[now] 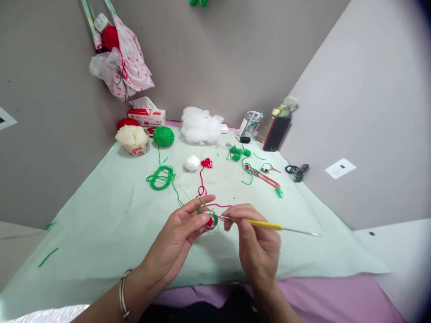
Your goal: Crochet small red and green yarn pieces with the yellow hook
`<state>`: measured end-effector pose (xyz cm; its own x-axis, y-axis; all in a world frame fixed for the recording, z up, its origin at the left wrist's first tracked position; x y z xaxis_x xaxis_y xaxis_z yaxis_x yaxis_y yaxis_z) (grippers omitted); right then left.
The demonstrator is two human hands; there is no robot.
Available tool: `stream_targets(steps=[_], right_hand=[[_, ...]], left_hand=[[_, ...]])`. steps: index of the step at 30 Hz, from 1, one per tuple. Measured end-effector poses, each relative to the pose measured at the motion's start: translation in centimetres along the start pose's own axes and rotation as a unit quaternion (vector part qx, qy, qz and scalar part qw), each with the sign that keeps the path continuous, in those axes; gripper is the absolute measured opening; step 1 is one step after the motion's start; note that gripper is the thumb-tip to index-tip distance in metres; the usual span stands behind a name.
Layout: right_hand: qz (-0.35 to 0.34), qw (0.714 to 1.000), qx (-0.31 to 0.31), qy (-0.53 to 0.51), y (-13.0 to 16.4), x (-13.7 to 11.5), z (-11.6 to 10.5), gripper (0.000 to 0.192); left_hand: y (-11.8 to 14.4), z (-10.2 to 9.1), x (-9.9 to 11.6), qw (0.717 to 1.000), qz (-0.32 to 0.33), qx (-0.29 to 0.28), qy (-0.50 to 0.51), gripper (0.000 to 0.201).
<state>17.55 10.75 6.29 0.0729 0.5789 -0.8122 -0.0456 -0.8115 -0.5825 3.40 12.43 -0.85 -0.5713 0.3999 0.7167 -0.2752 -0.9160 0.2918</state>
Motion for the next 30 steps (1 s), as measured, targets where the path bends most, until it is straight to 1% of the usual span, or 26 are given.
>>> stream_targets(steps=[3,5,6,7,9,10,11,12,13,14,15,17,19,20,22,25,26,27,28,29,30], right_hand=[[-0.008,1.000,-0.020,0.010,-0.2,-0.1,0.8,0.024],[-0.042,0.997,-0.016,0.055,0.0,-0.6,1.1,0.028],[-0.072,0.993,-0.016,0.088,0.3,-1.0,1.3,0.031],[-0.108,0.986,-0.022,0.127,0.6,-1.6,1.6,0.033],[-0.175,0.966,-0.030,0.187,1.2,-2.7,2.0,0.037],[-0.184,0.963,-0.025,0.194,1.3,-2.8,1.8,0.037],[-0.168,0.969,-0.013,0.181,1.1,-2.6,1.2,0.035],[-0.130,0.980,0.004,0.148,0.7,-2.0,0.5,0.032],[-0.076,0.992,0.025,0.099,0.4,-1.0,-0.3,0.029],[-0.020,0.998,0.045,0.041,0.1,0.1,-1.0,0.025],[0.030,0.998,0.059,-0.016,0.0,1.2,-1.2,0.023],[0.093,0.989,0.058,-0.096,-0.1,2.5,-0.7,0.020],[0.105,0.989,0.035,-0.099,-0.1,2.6,0.3,0.018],[0.095,0.992,0.023,-0.079,0.0,2.2,0.8,0.018],[0.057,0.998,-0.004,-0.027,0.0,1.1,1.3,0.018],[0.011,0.994,-0.093,0.052,-0.7,0.2,1.5,0.017],[0.007,0.986,-0.133,0.096,-1.2,0.5,1.3,0.020],[0.007,0.975,-0.150,0.162,-2.0,1.1,0.4,0.024],[0.011,0.955,-0.163,0.246,-3.0,2.0,-0.7,0.023],[0.025,0.919,-0.184,0.349,-4.1,3.5,-1.8,0.023],[0.054,0.857,-0.206,0.469,-5.2,5.4,-3.3,0.025]], left_hand=[[0.2,0.3,0.7,0.998,0.042,-0.001,-0.056,0.033],[0.2,0.3,0.7,0.996,0.057,0.009,-0.065,0.032],[0.1,0.2,0.6,0.996,0.059,0.015,-0.058,0.034],[0.0,0.1,0.4,0.997,0.053,0.017,-0.045,0.037],[-0.4,0.1,-0.4,1.000,0.017,0.006,-0.006,0.040],[-0.6,0.2,-0.8,1.000,-0.007,-0.002,0.014,0.040],[-0.6,0.2,-1.1,0.999,-0.028,-0.009,0.031,0.040],[-0.7,0.1,-1.3,0.998,-0.042,-0.011,0.042,0.039],[-0.7,-0.1,-1.2,0.998,-0.046,-0.007,0.045,0.039],[-0.7,-0.4,-0.9,0.998,-0.039,0.000,0.040,0.039],[-0.6,-0.6,-0.5,0.999,-0.025,0.008,0.026,0.039],[-0.4,-0.6,0.4,0.999,0.019,0.017,-0.019,0.036],[-0.2,-0.2,1.2,0.996,0.067,0.016,-0.063,0.026],[-0.1,0.1,1.4,0.993,0.084,0.012,-0.080,0.020],[0.0,0.4,1.6,0.991,0.096,0.002,-0.098,0.012],[-0.1,0.0,2.2,0.989,0.094,0.002,-0.117,0.018],[-0.1,-0.4,2.8,0.988,0.097,0.006,-0.121,0.020],[-0.1,-0.9,3.4,0.987,0.102,0.011,-0.124,0.022],[-0.1,-1.3,4.1,0.986,0.108,0.013,-0.125,0.023],[-0.1,-1.8,4.8,0.986,0.114,0.013,-0.123,0.024],[-0.1,-2.2,5.3,0.986,0.117,0.010,-0.116,0.025]])
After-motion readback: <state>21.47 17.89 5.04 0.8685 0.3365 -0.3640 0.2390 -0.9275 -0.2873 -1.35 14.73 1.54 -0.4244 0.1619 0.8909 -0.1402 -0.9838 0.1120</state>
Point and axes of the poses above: each hand's wrist, its own y-axis away from the middle knuckle, its own z-axis out of the palm, x = y × z, the point moved 10 cm from there along -y, towards the middle knuckle
